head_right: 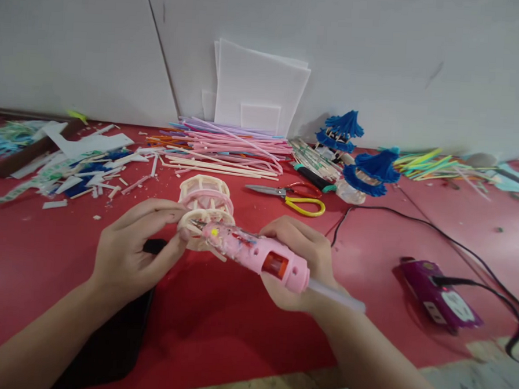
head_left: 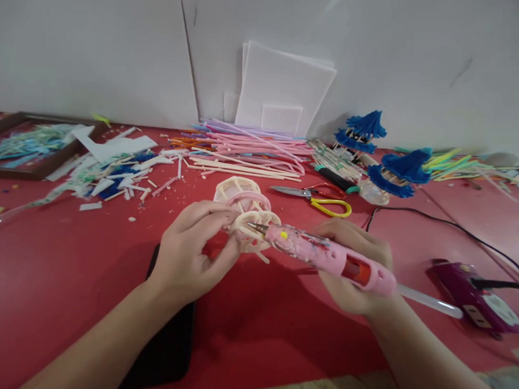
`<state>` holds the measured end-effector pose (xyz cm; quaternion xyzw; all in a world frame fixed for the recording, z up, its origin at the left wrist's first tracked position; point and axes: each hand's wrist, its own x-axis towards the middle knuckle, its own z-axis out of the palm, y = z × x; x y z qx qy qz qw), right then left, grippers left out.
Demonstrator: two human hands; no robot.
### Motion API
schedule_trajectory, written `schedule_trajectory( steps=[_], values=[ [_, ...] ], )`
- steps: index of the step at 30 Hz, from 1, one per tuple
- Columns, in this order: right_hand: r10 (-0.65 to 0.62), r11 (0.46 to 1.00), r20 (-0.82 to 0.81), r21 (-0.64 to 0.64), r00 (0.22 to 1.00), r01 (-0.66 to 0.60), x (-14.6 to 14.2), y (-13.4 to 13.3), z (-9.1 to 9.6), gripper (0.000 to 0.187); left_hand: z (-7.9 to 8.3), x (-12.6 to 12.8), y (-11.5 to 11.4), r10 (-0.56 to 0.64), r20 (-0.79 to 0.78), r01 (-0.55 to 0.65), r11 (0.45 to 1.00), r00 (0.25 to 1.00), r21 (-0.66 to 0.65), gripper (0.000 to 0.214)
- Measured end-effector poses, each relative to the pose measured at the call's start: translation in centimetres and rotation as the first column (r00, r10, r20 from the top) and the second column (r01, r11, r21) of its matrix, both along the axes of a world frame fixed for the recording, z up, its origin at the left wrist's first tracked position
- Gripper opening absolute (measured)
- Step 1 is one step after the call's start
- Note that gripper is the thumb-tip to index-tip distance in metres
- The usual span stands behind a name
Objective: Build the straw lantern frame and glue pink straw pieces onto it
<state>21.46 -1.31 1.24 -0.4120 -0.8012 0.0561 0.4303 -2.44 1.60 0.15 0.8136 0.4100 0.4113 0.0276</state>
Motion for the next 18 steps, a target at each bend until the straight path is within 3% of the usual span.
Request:
schedule_trajectory(
  steps=[11,18],
  values=[
    [0.010,0.999,0.029,0.047,1.000,-0.012,-0.26,0.14,-0.44,0.014,0.18,0.23,-0.18,0.000,0.004,0.000,1.000,1.000,0.013,0.009],
    [0.010,1.000,0.018,-0.008,1.000,-0.010,-0.15,-0.01,-0.39,0.015,0.08,0.22,-0.24,-0.012,0.012,0.012,1.000,1.000,0.004,0.011]
  ],
)
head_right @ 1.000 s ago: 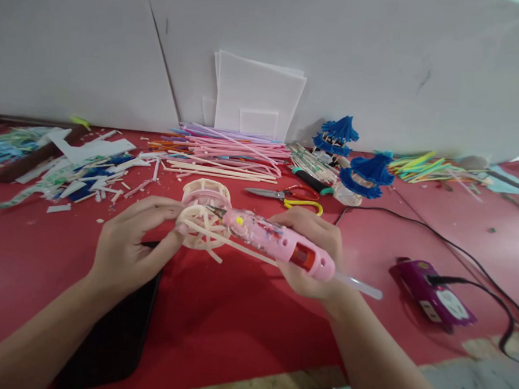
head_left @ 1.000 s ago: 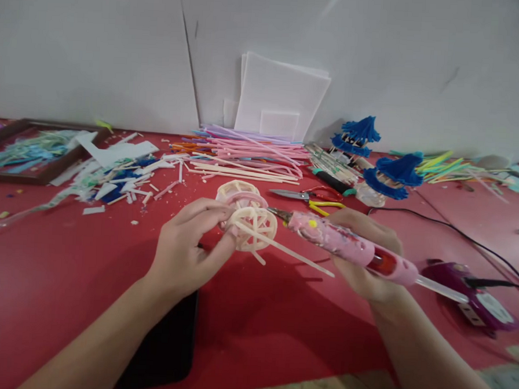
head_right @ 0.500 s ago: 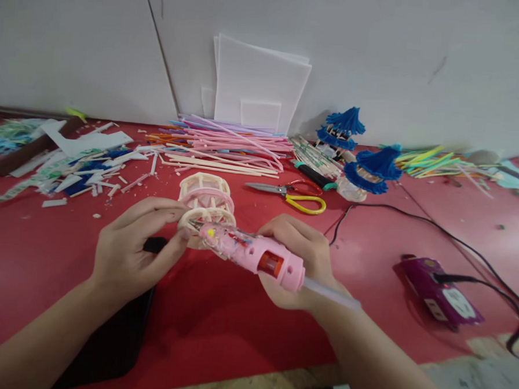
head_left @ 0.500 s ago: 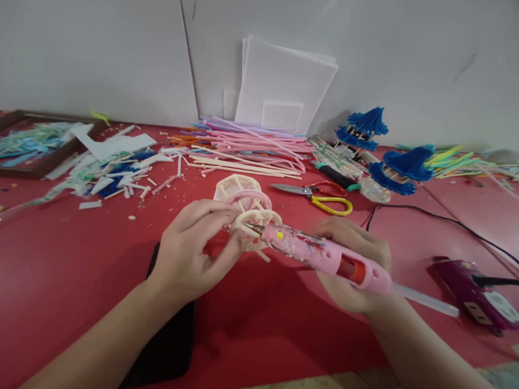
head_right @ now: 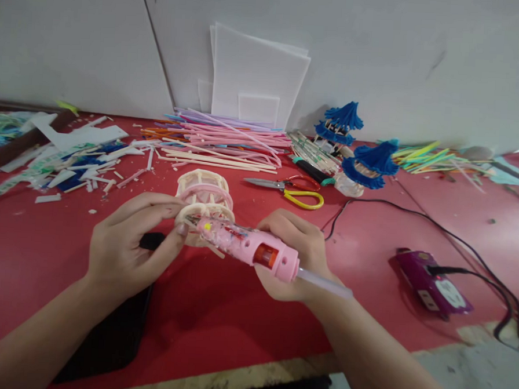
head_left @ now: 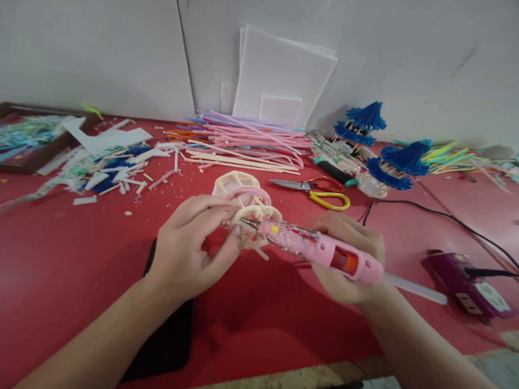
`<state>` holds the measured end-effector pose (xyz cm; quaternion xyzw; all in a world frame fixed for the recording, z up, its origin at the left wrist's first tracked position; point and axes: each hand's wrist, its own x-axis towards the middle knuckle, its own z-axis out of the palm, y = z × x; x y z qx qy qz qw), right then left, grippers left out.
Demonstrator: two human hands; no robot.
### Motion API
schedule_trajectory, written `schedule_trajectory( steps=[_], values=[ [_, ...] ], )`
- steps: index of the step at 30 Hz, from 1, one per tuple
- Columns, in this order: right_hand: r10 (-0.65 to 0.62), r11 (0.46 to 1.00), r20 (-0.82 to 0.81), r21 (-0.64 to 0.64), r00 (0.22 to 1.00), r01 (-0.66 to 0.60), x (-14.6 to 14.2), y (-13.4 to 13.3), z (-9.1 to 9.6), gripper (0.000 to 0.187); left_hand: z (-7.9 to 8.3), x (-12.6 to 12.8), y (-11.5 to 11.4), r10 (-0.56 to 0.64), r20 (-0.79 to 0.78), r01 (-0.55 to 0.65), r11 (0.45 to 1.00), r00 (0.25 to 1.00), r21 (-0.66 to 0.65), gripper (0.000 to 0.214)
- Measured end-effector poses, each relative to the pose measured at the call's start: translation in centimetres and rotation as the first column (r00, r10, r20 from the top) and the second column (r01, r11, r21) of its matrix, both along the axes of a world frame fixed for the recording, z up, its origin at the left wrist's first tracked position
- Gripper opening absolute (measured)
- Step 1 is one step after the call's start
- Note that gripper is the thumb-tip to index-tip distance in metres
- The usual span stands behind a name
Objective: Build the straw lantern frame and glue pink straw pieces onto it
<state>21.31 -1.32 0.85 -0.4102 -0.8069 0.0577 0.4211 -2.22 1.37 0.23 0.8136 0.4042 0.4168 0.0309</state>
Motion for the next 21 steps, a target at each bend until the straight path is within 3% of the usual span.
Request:
schedule_trajectory(
  steps=[21],
  values=[
    [-0.066,0.992,0.008,0.104,0.998,0.065,0.01,-0.05,0.12,0.015,0.05,0.20,-0.14,0.042,0.035,-0.040,0.998,0.999,-0.047,0.009]
  ],
)
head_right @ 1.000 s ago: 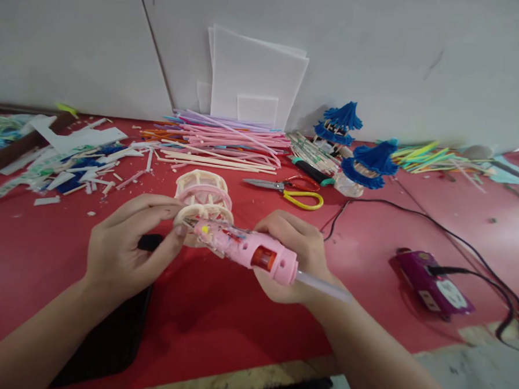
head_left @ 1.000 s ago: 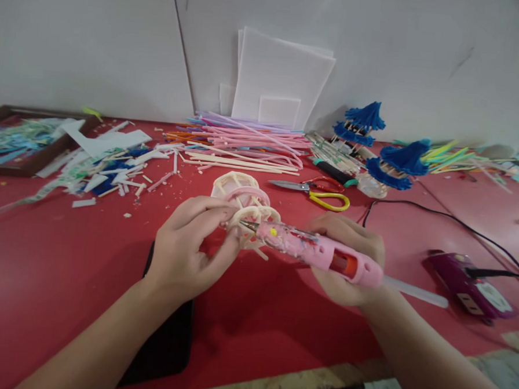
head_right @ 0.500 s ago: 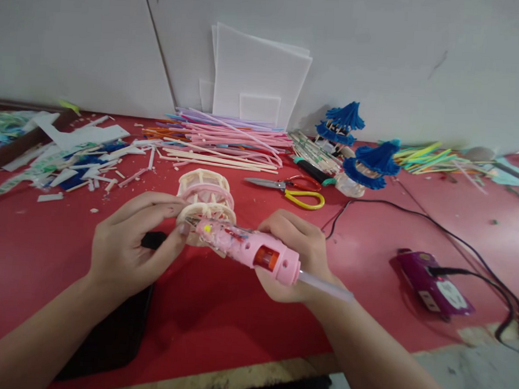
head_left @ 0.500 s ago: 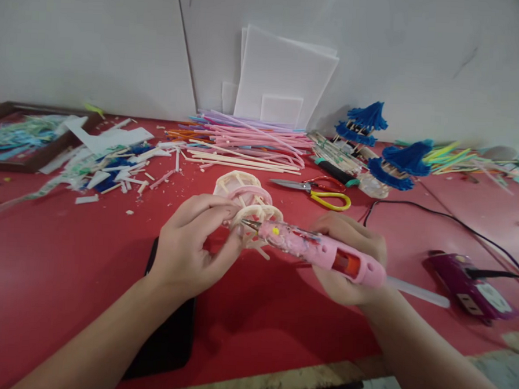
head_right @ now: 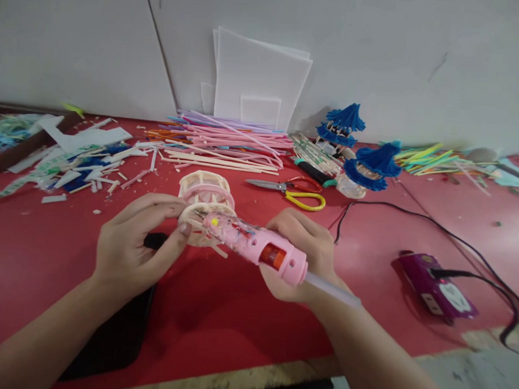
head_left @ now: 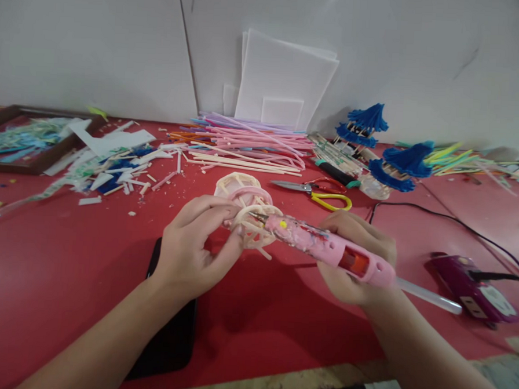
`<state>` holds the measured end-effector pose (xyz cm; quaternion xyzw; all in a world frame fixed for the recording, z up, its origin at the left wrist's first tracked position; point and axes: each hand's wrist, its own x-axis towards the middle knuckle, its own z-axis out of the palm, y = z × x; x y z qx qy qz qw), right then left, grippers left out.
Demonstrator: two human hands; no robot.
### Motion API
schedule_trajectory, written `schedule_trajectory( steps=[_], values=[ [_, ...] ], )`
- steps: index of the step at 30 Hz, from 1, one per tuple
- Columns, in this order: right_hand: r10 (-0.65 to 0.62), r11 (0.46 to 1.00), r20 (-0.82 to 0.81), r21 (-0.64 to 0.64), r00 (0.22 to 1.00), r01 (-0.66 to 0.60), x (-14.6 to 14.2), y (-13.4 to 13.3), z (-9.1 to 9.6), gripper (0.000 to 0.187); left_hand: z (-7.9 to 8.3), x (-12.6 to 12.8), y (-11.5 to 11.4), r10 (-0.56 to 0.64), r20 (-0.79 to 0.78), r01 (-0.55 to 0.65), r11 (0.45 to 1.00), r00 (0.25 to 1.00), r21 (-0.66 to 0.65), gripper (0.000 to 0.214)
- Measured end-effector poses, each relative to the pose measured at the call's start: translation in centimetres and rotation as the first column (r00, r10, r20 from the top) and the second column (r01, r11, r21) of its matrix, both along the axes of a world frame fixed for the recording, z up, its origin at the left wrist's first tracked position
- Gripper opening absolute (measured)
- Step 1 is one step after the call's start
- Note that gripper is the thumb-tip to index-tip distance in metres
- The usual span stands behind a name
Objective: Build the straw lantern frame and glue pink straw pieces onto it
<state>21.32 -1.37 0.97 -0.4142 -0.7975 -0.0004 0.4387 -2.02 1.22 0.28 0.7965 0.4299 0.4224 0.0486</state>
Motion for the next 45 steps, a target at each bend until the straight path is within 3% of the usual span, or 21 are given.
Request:
schedule_trajectory(
  steps=[13,19,31,45],
  values=[
    [-0.088,0.996,0.035,-0.019,0.996,0.089,0.5,-0.1,0.1,0.012,-0.3,0.0,0.3,-0.017,0.068,0.013,0.998,0.998,0.066,0.006],
    [-0.125,0.991,-0.029,-0.060,0.992,0.123,0.5,-0.3,-0.1,0.011,-0.2,0.0,0.4,-0.003,0.061,-0.001,0.998,0.998,0.067,0.005],
    [-0.068,0.997,-0.064,-0.029,0.996,0.066,1.0,0.0,-0.6,0.019,-0.3,-0.1,0.5,0.014,0.085,-0.018,0.999,0.996,0.043,0.008],
    [-0.127,0.992,-0.022,0.002,0.992,0.127,1.7,0.3,-0.9,0.022,-0.1,-0.3,0.6,0.044,0.085,-0.044,0.999,0.995,-0.004,0.012]
  ],
)
